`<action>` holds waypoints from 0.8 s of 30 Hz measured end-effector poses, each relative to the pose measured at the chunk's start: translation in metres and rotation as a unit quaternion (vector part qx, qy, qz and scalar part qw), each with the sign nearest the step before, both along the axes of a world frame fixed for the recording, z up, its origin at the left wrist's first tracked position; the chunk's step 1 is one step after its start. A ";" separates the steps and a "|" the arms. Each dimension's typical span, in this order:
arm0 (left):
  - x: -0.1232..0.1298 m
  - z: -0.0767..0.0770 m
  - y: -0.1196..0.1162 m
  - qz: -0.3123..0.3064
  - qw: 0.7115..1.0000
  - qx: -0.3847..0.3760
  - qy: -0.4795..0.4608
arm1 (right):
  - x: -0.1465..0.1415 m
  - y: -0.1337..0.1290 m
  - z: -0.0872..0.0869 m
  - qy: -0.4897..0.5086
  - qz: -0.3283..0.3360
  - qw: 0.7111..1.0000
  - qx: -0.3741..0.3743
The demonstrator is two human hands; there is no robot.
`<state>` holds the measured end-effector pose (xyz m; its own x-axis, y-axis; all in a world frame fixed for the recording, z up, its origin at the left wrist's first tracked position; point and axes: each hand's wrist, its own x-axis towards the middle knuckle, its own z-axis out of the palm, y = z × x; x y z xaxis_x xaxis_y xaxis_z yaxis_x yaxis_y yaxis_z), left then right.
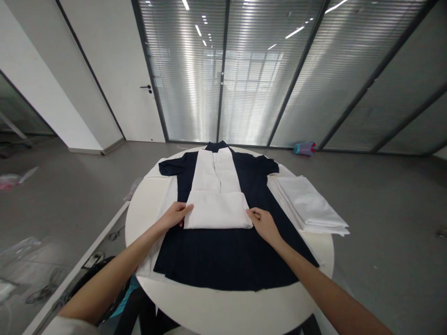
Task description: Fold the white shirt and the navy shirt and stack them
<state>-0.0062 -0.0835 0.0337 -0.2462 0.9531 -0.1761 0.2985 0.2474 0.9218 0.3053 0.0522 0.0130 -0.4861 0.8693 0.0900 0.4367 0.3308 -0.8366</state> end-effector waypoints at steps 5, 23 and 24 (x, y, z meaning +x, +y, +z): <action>-0.002 -0.004 0.011 0.004 0.999 -0.017 0.050 | -0.010 0.010 0.006 -0.174 -0.048 0.983 0.039; 0.001 -0.009 0.028 0.054 0.972 0.059 0.221 | -0.013 0.003 0.000 -0.116 -0.067 0.990 0.042; 0.001 -0.010 0.027 0.053 0.970 0.057 0.230 | -0.014 0.003 0.000 -0.115 -0.061 0.991 0.042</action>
